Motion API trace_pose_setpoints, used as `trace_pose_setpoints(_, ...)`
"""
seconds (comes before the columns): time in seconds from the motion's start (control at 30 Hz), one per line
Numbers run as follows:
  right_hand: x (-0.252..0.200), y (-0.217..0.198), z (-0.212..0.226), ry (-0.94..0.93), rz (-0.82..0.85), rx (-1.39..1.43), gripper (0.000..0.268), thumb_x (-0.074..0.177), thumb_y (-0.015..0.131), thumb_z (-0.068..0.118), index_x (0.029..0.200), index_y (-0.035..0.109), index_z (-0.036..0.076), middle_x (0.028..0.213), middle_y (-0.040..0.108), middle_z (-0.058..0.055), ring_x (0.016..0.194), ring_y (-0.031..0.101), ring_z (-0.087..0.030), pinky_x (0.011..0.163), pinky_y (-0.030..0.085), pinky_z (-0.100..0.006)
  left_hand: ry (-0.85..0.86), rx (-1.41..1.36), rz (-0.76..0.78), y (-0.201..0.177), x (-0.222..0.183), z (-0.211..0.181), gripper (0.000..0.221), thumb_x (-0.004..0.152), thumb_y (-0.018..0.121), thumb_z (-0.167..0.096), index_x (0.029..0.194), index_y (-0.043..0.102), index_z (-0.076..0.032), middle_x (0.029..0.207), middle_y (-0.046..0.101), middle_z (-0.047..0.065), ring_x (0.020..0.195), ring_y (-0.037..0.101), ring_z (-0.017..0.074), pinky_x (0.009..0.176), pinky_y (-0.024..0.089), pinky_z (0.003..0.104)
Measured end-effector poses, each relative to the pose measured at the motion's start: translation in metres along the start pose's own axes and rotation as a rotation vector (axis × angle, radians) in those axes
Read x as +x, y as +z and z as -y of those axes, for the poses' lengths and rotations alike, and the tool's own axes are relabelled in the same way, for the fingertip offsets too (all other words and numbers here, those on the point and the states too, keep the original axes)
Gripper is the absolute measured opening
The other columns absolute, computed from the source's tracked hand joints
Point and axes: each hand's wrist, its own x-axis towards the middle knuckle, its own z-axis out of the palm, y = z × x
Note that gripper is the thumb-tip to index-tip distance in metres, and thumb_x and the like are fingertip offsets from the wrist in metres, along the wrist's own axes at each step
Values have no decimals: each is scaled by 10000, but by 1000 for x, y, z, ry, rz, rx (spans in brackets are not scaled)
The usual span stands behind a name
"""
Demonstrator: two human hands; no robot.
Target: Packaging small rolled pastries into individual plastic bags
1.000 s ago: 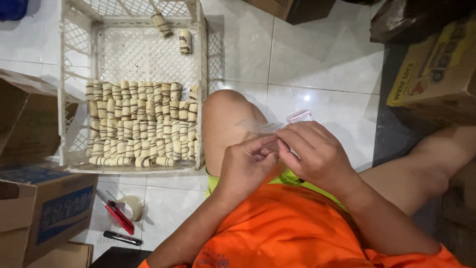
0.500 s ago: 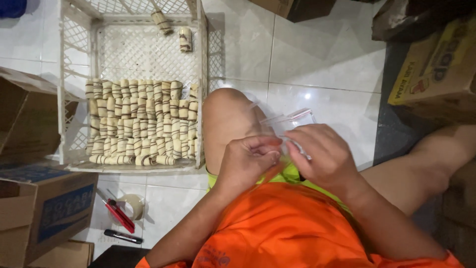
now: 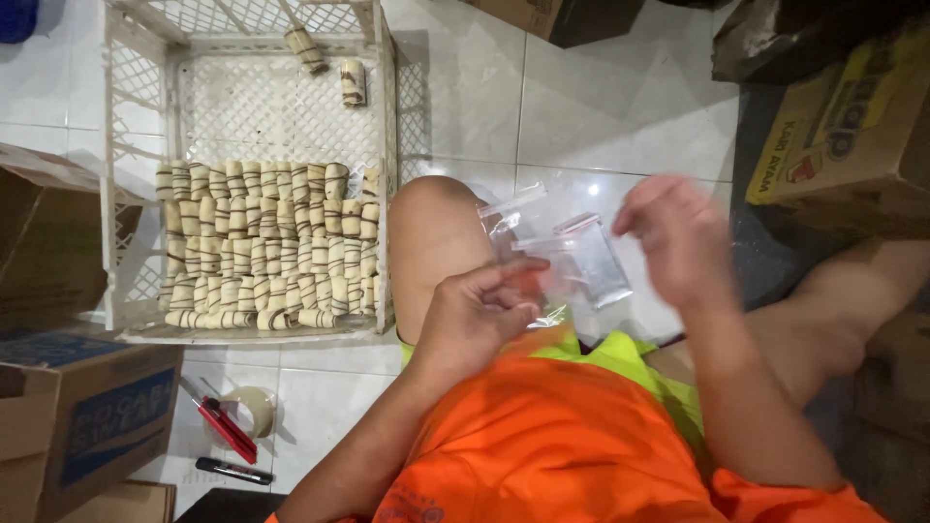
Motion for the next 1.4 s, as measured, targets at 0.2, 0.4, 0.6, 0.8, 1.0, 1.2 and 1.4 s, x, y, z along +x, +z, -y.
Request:
trace_pose_setpoints(0.2, -9, 2, 48, -134, -96, -226, 170, 1016, 484, -158, 1019, 528, 6, 850, 640, -149, 711, 670, -215, 670, 566, -294, 51, -19, 89, -10, -6, -12, 563, 824, 732, 65, 1367, 682, -75, 589, 666, -31, 558, 568, 5, 642, 519, 169)
trace_pose_setpoints(0.4, -30, 43, 79, -856, 151, -781, 202, 989, 569, 73, 1097, 723, 1, 1053, 702, -153, 930, 712, -308, 802, 602, -410, -37, -3, 45, -2, 5, 1, 652, 745, 750, 49, 1345, 703, -200, 701, 724, 112, 609, 731, 155, 560, 636, 227)
trace_pose_setpoints(0.6, -32, 56, 90, -1018, 115, -933, 162, 868, 745, -6, 1025, 710, -9, 965, 662, -143, 824, 696, -281, 713, 600, -369, 35, 141, 34, -3, 7, 11, 626, 728, 760, -8, 1323, 714, -196, 706, 738, 91, 606, 713, 123, 548, 609, 247)
trace_pose_setpoints(0.8, -28, 53, 72, -1091, 78, -867, 54, 900, 735, -10, 932, 704, -40, 917, 677, -188, 746, 691, -326, 661, 587, -401, 53, 232, 87, -4, 12, 16, 648, 715, 748, -43, 1344, 696, -186, 681, 723, 66, 611, 713, 124, 592, 598, 244)
trace_pose_setpoints(1.0, -14, 38, 42, -638, 174, -415, 68, 878, 753, -38, 879, 741, 29, 868, 754, -99, 728, 721, -276, 643, 572, -379, -10, 114, 165, -10, 5, -15, 675, 750, 716, 65, 1386, 666, -156, 749, 751, 110, 626, 723, 140, 575, 614, 213)
trace_pose_setpoints(1.2, 54, -74, 43, -192, -120, -190, 149, 1029, 608, -65, 925, 630, 40, 910, 665, -107, 759, 653, -191, 763, 622, -335, -9, 97, 155, -24, -1, -34, 635, 800, 733, 53, 1401, 657, -136, 682, 745, 70, 587, 617, 49, 559, 514, 190)
trace_pose_setpoints(1.4, 61, -451, -62, -750, -241, -84, 248, 1135, 438, 297, 1058, 506, 71, 1151, 498, -108, 1209, 500, -277, 1228, 425, -398, -33, 272, 20, -38, 6, -39, 529, 749, 807, -188, 1271, 727, -183, 1261, 762, -75, 800, 736, 84, 681, 561, 236)
